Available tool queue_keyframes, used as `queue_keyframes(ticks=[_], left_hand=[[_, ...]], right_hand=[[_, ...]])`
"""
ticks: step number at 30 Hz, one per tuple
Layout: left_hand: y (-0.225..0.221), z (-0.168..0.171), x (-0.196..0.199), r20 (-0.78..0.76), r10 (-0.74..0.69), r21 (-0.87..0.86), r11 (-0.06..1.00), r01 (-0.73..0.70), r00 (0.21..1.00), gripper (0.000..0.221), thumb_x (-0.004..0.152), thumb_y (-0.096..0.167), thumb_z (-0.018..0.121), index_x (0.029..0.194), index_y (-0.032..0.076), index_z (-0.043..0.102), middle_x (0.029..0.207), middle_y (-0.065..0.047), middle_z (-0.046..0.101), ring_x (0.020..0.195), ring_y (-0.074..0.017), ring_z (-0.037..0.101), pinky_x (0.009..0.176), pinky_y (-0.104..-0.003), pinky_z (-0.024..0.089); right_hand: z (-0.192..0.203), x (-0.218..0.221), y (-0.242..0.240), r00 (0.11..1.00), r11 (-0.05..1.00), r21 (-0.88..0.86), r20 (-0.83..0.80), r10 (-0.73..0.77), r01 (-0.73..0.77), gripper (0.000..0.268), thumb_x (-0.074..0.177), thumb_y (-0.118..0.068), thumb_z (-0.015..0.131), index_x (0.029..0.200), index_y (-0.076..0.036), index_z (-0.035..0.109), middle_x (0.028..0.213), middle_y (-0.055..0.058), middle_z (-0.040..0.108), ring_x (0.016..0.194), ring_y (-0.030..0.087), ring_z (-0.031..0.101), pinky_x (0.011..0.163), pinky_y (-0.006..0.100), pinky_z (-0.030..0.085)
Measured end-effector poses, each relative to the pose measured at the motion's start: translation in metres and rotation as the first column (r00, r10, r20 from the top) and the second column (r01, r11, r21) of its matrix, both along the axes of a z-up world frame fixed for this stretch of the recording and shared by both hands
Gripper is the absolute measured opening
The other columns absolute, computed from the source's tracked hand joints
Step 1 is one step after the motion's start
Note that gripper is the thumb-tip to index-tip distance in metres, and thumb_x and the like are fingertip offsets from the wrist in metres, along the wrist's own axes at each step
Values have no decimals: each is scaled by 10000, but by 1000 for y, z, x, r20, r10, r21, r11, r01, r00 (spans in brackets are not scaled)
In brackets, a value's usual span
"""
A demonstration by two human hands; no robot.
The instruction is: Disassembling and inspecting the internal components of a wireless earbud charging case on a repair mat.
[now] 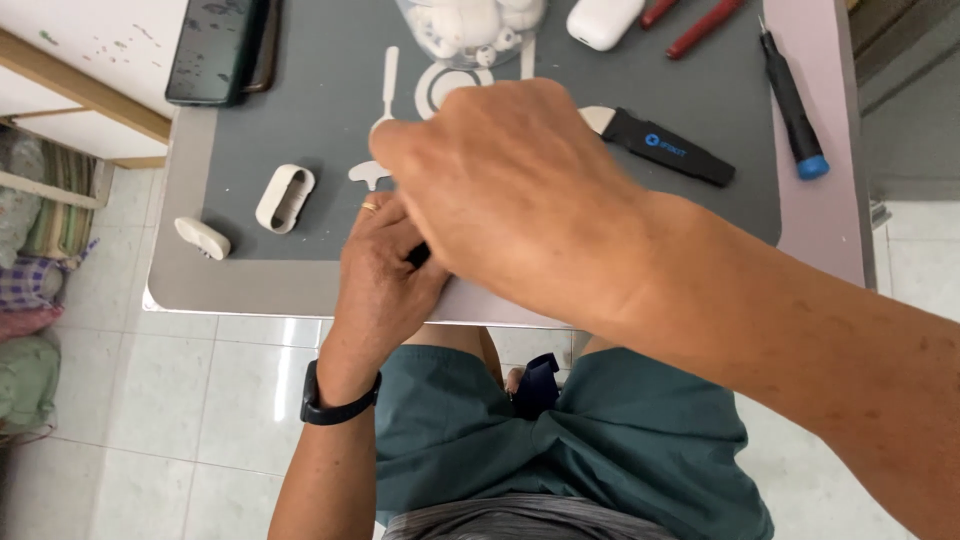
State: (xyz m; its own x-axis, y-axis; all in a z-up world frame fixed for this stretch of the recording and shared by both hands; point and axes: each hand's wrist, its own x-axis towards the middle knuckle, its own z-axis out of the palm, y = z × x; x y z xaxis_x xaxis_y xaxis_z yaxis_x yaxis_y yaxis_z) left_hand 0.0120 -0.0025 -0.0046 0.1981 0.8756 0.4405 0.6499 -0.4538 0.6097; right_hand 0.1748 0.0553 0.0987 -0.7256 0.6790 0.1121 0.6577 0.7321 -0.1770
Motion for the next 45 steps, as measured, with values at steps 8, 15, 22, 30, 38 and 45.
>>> queue_keyframes(ticks=[8,15,22,30,38,45], left_hand=[[3,1,-3,21,-17,111,994,15,1000,95,949,13,620,869,36,665,1011,-47,671,792,-244,440,800,-372,394],[0,6,-9,23,-61,67,996,59,998,77,948,26,631,989,39,695,1161,-64,673,872,-272,493,867,-382,400],[-2,3,-13,1,-34,41,999,34,999,102,986,106,669,1036,36,724,1208,-82,653,916,-269,514,832,-393,429],[-2,1,-13,-9,-37,43,998,37,999,122,976,88,667,1064,25,722,1207,-80,646,921,-276,502,818,-392,405],[-2,4,-13,-11,-39,43,998,39,999,70,982,88,652,949,29,670,1137,-68,625,874,-273,459,782,-385,381],[-1,2,-14,-13,-40,50,998,40,999,119,985,114,664,1046,27,718,1195,-77,636,923,-279,502,820,-390,422]], right_hand=[[-1,5,-2,998,981,185,-6,66,-64,140,976,-90,586,854,-156,572,475,-9,460,416,222,465,366,390,340],[-5,5,2,999,946,322,20,30,-35,54,1002,-228,680,1015,-222,732,458,-21,450,439,216,483,368,362,378],[14,2,-2,985,993,108,174,21,-40,549,875,-146,607,1417,-235,590,590,9,658,520,270,633,435,462,493],[9,4,-2,992,966,254,130,8,-41,405,887,-159,620,1271,-244,716,406,6,483,383,229,505,373,401,409],[10,5,-3,992,981,188,121,20,-43,392,950,-260,674,1341,-227,675,586,-6,613,504,238,603,446,422,477],[21,-1,-8,989,991,133,146,-34,14,539,875,-203,651,1413,-250,644,480,28,601,449,278,595,443,468,502]])
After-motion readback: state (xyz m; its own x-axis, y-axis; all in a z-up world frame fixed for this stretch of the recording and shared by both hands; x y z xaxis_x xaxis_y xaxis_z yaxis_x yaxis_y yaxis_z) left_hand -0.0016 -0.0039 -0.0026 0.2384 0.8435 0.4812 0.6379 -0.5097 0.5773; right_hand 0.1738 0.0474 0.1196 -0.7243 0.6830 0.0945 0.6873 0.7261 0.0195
